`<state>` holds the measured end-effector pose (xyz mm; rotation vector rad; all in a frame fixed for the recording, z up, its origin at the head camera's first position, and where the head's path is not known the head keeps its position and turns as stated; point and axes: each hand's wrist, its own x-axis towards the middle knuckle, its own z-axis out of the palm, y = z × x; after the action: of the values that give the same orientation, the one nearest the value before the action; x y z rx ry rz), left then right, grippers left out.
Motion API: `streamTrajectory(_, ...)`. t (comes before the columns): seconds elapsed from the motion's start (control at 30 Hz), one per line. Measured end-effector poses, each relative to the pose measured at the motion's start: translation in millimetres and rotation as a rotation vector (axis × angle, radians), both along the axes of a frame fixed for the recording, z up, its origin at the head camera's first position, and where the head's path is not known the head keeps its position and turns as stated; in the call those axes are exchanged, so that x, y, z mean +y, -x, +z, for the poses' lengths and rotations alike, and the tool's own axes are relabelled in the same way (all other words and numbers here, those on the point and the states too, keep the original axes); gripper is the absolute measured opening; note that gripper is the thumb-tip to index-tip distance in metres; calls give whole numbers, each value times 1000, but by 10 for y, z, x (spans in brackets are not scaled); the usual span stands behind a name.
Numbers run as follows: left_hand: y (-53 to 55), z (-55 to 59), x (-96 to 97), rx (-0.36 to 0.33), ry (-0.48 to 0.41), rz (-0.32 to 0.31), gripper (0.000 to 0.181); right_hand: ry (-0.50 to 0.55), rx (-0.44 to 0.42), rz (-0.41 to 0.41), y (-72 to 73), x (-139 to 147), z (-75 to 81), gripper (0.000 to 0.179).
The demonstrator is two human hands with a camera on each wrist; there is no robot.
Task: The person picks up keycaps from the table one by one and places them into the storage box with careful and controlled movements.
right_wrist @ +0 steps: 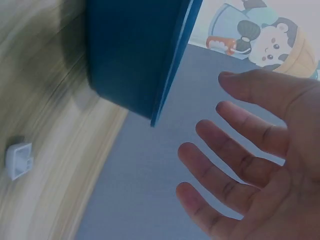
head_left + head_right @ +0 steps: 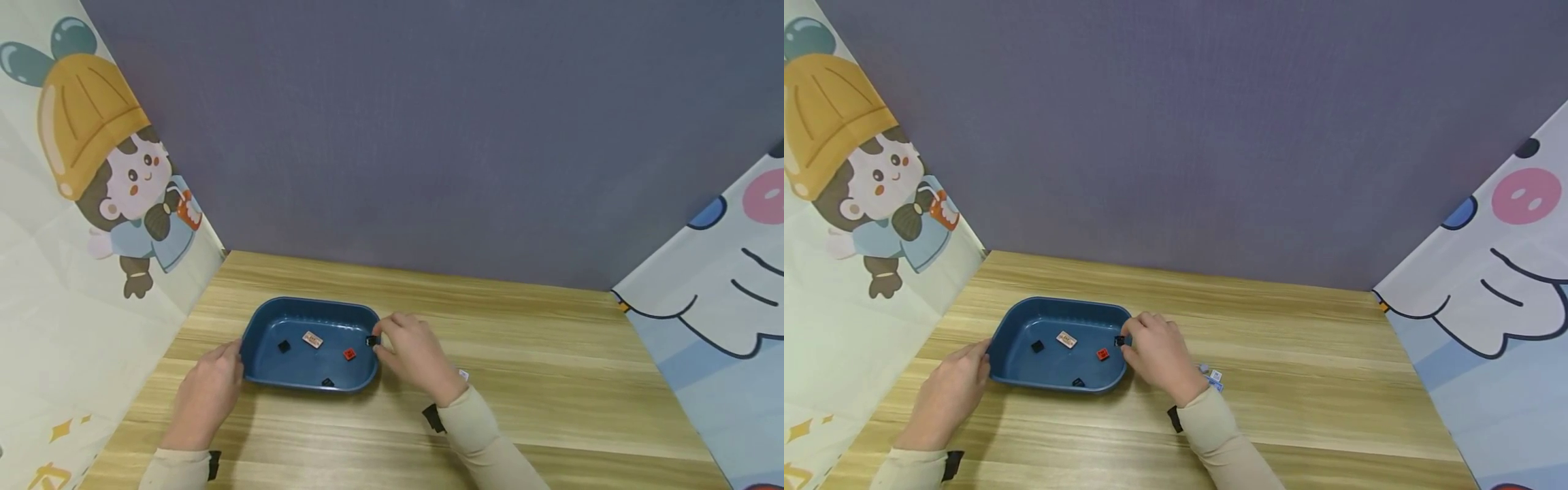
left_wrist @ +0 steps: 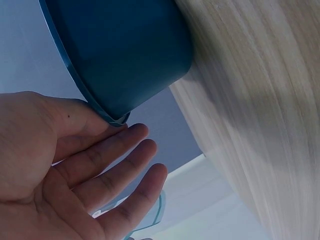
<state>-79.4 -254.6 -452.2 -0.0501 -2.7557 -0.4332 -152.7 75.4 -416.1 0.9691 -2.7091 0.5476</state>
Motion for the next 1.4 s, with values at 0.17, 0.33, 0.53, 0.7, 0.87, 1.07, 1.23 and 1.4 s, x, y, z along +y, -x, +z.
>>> streamTrajectory(0.17, 5, -11, 2, 14, -1, -6, 36, 18, -9, -28, 15, 88, -81, 30)
streamTrajectory(0.33, 5, -7, 2, 9, 0, -4, 35, 9, -16, -79, 33, 310, -246, 29)
streamTrajectory(0.53, 1, -11, 0, -3, -10, 1, 35, -38, -78, -117, 19, 486, -443, 23)
streamTrajectory(0.7, 0, -11, 0, 7, -11, -3, 35, -104, -172, -162, 10, 536, -538, 22)
streamTrajectory(0.87, -1, -13, 1, 3, -14, -5, 35, -135, -224, -191, 16, 556, -606, 17)
streamTrajectory(1.07, 5, -18, 2, 2, -14, -2, 36, -143, -221, -206, 36, 564, -672, 16)
streamTrajectory(1.23, 9, -21, 3, 24, -17, -1, 35, -139, -210, -209, 46, 563, -693, 12)
streamTrajectory(1.4, 9, -23, 0, 29, -16, -2, 35, -132, -214, -207, 47, 564, -687, 11)
